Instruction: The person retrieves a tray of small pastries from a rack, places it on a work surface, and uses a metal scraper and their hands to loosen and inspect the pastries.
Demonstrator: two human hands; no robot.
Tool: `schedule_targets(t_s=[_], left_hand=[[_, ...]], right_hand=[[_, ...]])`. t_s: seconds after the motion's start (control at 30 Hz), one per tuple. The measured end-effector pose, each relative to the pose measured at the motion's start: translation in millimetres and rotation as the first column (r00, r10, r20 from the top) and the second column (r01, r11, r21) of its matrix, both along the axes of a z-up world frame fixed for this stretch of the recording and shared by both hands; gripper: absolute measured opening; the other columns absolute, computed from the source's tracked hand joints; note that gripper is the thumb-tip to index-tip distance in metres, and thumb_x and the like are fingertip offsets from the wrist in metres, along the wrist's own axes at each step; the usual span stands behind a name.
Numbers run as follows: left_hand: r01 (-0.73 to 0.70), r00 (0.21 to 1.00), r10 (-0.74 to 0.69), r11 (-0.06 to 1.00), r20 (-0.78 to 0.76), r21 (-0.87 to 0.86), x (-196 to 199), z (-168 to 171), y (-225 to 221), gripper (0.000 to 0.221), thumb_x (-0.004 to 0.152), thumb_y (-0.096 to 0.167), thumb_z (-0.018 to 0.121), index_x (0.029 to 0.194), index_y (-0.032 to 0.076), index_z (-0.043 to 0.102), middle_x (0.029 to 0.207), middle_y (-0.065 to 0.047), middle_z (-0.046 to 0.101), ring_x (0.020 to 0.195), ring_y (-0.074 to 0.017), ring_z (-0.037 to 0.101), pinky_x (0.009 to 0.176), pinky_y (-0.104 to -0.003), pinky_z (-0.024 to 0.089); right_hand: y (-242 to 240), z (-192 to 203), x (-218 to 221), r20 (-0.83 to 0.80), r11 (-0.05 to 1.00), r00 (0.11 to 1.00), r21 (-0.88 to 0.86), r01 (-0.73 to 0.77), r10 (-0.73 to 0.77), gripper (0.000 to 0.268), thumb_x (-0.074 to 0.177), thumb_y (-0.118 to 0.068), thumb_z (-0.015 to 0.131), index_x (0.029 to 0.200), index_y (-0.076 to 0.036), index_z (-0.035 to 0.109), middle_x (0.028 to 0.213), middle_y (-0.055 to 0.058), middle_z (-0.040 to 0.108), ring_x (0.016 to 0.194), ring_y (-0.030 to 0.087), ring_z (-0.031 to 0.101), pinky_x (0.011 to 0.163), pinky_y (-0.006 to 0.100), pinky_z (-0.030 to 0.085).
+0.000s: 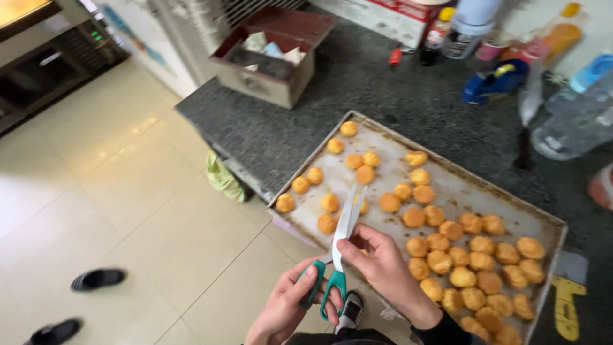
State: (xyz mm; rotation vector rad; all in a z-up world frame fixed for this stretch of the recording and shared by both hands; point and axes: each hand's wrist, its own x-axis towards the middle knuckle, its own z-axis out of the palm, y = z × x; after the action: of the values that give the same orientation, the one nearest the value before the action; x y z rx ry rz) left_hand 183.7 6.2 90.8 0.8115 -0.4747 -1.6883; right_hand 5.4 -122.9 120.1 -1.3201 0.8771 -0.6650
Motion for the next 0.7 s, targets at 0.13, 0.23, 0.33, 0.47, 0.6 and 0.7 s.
schedule_targets(t_s=[0.13,0.23,0.33,0.47,0.6,0.7], left_hand=[[-0.034,0.999,0.034,0.999,-0.038,0.004,22.5,6.6,46.0,0.079,0.111,0.037,0.060,0.181,0.006,0.041,0.086,-0.034,0.074,0.061,-0.0410,0.074,0.066,-0.041,0.064],[-0.052,0.994,0.052,0.999,-0.093,0.001,42.3,16.1,88.1,0.085,0.110,0.039,0.061,0.185,0.007,0.035,0.087,-0.032,0.075,0.063,-0.0412,0.075,0.069,-0.044,0.068],[-0.096,0.981,0.090,0.995,-0.174,-0.023,55.4,-6.1,131.9,0.063,0.114,0.041,0.055,0.162,0.000,0.052,0.099,-0.035,0.076,0.074,-0.0459,0.076,0.078,-0.047,0.065],[-0.136,0.920,0.164,0.985,-0.357,0.101,67.2,-15.2,173.6,0.061,0.116,0.058,0.043,0.114,0.000,0.064,0.095,-0.030,0.071,0.087,-0.0386,0.066,0.080,-0.046,0.051],[-0.094,0.911,0.100,0.995,-0.400,0.034,75.2,-15.0,210.7,0.054,0.113,0.035,0.060,0.155,0.002,0.055,0.107,-0.029,0.074,0.074,-0.0350,0.066,0.080,-0.041,0.056],[-0.057,0.985,0.043,0.995,-0.169,-0.081,83.2,3.4,230.1,0.086,0.101,0.031,0.083,0.175,0.005,0.048,0.107,-0.020,0.075,0.075,-0.0213,0.066,0.076,-0.030,0.057]], right_hand=[[35.9,-2.4,28.9,-0.012,0.999,0.999,-0.019,-0.038,0.038,0.019,0.102,-0.023,0.083,0.107,-0.005,0.086,0.097,0.001,0.083,0.092,0.010,0.072,0.085,0.027,0.055],[71.6,3.9,56.6,-0.003,0.995,0.996,-0.043,-0.085,0.085,0.016,0.101,-0.018,0.084,0.107,-0.004,0.085,0.096,0.002,0.082,0.091,0.011,0.072,0.085,0.027,0.057],[110.5,13.0,79.6,-0.042,0.993,0.994,-0.049,-0.107,0.105,0.015,0.099,-0.019,0.087,0.102,-0.004,0.084,0.091,0.002,0.081,0.089,0.012,0.074,0.085,0.028,0.059],[146.8,10.6,99.2,-0.087,0.983,0.988,-0.117,-0.139,0.129,0.013,0.101,-0.018,0.084,0.100,-0.005,0.082,0.091,0.001,0.077,0.094,0.013,0.073,0.091,0.029,0.057],[172.9,-5.5,104.2,0.048,0.984,0.991,0.125,-0.130,0.125,0.021,0.098,-0.013,0.084,0.112,0.002,0.086,0.109,0.012,0.090,0.104,0.020,0.082,0.101,0.033,0.064],[192.7,-0.1,111.6,0.094,0.970,0.984,0.177,-0.165,0.150,0.026,0.099,-0.010,0.082,0.121,0.003,0.084,0.116,0.013,0.088,0.098,0.022,0.081,0.093,0.036,0.066]])
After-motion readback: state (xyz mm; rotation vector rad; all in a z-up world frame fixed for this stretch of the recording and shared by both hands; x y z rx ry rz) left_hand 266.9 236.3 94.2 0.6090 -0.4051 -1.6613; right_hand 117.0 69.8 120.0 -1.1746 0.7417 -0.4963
